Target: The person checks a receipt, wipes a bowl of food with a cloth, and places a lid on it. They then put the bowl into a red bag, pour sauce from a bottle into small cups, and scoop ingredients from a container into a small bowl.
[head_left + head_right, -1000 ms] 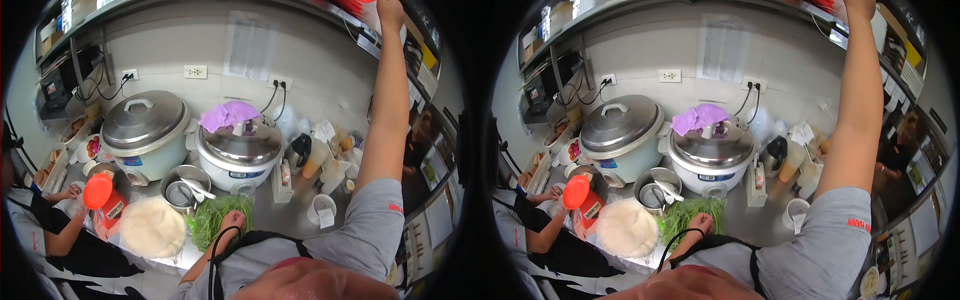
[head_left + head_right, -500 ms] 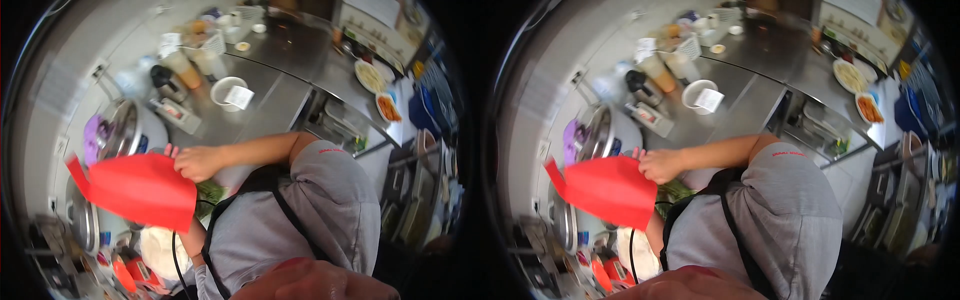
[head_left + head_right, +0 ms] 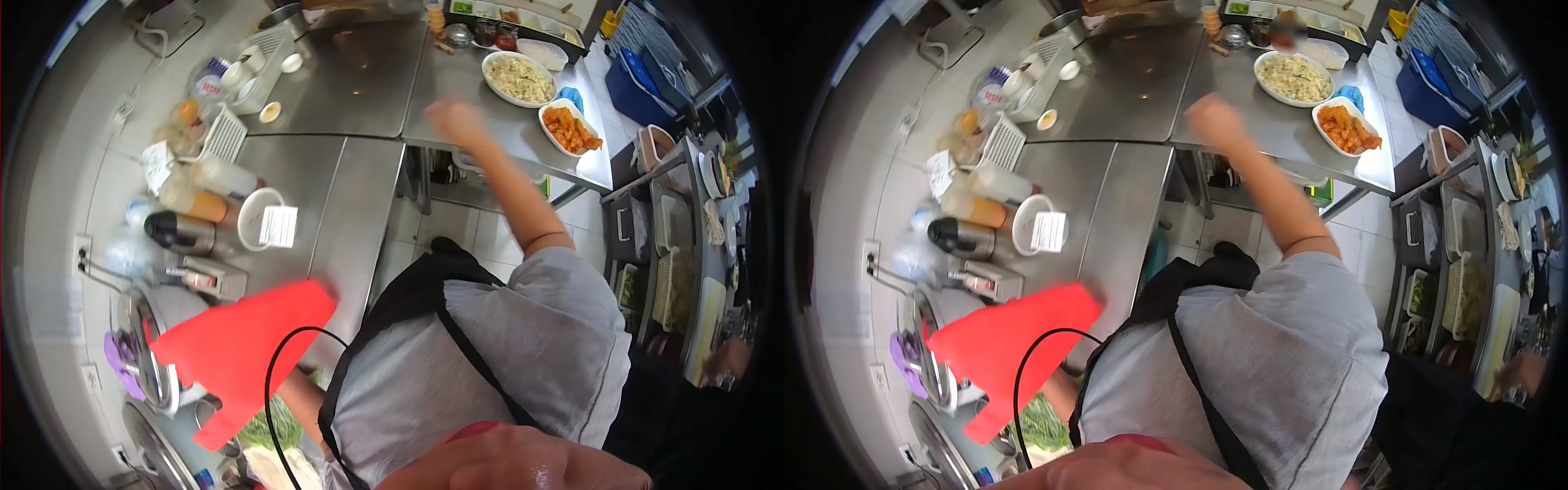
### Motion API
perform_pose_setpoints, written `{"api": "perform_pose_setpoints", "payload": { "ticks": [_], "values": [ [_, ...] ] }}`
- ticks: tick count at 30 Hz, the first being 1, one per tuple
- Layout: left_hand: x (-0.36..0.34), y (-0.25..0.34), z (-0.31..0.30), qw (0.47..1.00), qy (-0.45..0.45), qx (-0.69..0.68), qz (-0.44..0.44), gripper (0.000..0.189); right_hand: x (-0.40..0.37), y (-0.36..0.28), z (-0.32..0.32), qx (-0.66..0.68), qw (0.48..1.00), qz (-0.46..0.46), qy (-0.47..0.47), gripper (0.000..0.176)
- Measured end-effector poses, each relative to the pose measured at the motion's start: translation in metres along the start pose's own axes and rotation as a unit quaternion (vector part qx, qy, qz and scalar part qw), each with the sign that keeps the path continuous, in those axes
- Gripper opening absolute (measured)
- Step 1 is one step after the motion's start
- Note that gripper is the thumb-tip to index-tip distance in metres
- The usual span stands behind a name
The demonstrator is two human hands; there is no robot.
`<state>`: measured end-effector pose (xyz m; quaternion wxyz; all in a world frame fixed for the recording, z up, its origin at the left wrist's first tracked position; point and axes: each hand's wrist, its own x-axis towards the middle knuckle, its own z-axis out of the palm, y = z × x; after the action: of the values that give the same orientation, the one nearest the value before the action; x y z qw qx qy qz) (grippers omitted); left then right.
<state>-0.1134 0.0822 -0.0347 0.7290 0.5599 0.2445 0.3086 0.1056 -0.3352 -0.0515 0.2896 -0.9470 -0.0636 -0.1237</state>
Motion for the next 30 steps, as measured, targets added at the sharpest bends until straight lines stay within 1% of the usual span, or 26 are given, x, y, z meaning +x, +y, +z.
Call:
{"api": "perform_pose_setpoints", "payload": {
  "ticks": [1,2,3,4,5,6,7,8,9,11,13,15,16,18,19,20,21,22,23,24,25,26,27,28,29,30],
  "values": [
    [0.006,-0.002,0.010,0.999,0.014,0.027,0.012,0.031,0.034,0.052,-0.024,-0.152,0.983,0.096,-0.035,0.021],
    [0.011,-0.002,0.019,0.997,0.032,0.066,0.027,0.030,0.047,0.095,-0.053,-0.152,0.972,0.176,0.044,0.022],
    [0.017,-0.004,0.031,0.994,0.044,0.095,0.042,0.030,0.064,0.150,-0.084,-0.236,0.947,0.220,0.001,0.023],
    [0.022,-0.007,0.044,0.991,0.053,0.113,0.053,0.029,0.078,0.222,-0.100,-0.257,0.930,0.259,0.040,0.020],
    [0.026,-0.008,0.055,0.984,0.068,0.149,0.068,0.028,0.077,0.257,-0.123,-0.263,0.911,0.315,0.047,0.022],
    [0.031,-0.009,0.063,0.974,0.087,0.193,0.082,0.028,0.078,0.271,-0.145,-0.295,0.867,0.398,-0.052,0.024],
    [0.035,-0.008,0.069,0.953,0.106,0.265,0.102,0.027,0.079,0.319,-0.149,-0.316,0.839,0.428,-0.116,0.025],
    [0.040,-0.009,0.074,0.919,0.130,0.356,0.107,0.026,0.075,0.355,-0.150,-0.328,0.840,0.406,-0.150,0.025],
    [0.043,-0.012,0.085,0.877,0.136,0.449,0.105,0.025,0.078,0.437,-0.133,-0.298,0.879,0.338,-0.159,0.023],
    [0.049,-0.016,0.105,0.843,0.133,0.506,0.127,0.024,0.074,0.435,-0.133,-0.288,0.905,0.258,-0.176,0.027],
    [0.055,-0.018,0.120,0.822,0.137,0.533,0.145,0.023,0.060,0.411,-0.132,-0.277,0.925,0.170,-0.197,0.032],
    [0.059,-0.016,0.132,0.803,0.137,0.558,0.157,0.021,0.070,0.422,-0.123,-0.282,0.927,0.165,-0.186,0.026],
    [0.059,-0.014,0.132,0.796,0.145,0.565,0.162,0.021,0.070,0.450,-0.116,-0.275,0.932,0.183,-0.150,0.022],
    [0.050,-0.007,0.132,0.778,0.162,0.584,0.162,0.019,0.072,0.471,-0.107,-0.313,0.921,0.216,-0.081,0.022],
    [0.047,-0.004,0.131,0.770,0.174,0.593,0.161,0.019,0.078,0.469,-0.107,-0.355,0.908,0.189,-0.116,0.026],
    [0.040,-0.004,0.130,0.761,0.182,0.602,0.160,0.018,0.077,0.466,-0.111,-0.316,0.927,0.177,-0.100,0.028],
    [0.037,-0.003,0.131,0.752,0.189,0.612,0.158,0.017,0.081,0.472,-0.110,-0.333,0.923,0.163,-0.103,0.029],
    [0.034,-0.002,0.130,0.743,0.190,0.622,0.159,0.017,0.086,0.499,-0.111,-0.329,0.924,0.150,-0.122,0.032],
    [0.029,0.001,0.127,0.737,0.195,0.627,0.157,0.016,0.092,0.490,-0.123,-0.262,0.945,0.117,-0.157,0.033],
    [0.024,0.002,0.125,0.732,0.202,0.632,0.154,0.015,0.103,0.513,-0.127,-0.361,0.892,0.097,-0.256,0.035],
    [0.024,0.002,0.124,0.729,0.203,0.636,0.150,0.015,0.123,0.501,-0.145,-0.296,0.911,0.022,-0.287,0.051],
    [0.022,0.003,0.123,0.725,0.206,0.640,0.147,0.014,0.143,0.489,-0.163,-0.227,0.918,-0.049,-0.322,0.073],
    [0.020,0.003,0.120,0.722,0.209,0.642,0.147,0.014,0.175,0.479,-0.166,-0.389,0.846,0.162,-0.326,0.068],
    [0.016,0.004,0.116,0.719,0.215,0.645,0.143,0.013,0.193,0.429,-0.169,-0.417,0.876,0.070,-0.231,0.053],
    [0.013,0.005,0.112,0.713,0.219,0.650,0.145,0.013,0.195,0.325,-0.170,-0.435,0.891,-0.018,-0.132,0.044],
    [0.010,0.006,0.108,0.705,0.223,0.657,0.148,0.012,0.204,0.226,-0.161,-0.313,0.933,0.036,-0.175,0.040]
  ]
}}
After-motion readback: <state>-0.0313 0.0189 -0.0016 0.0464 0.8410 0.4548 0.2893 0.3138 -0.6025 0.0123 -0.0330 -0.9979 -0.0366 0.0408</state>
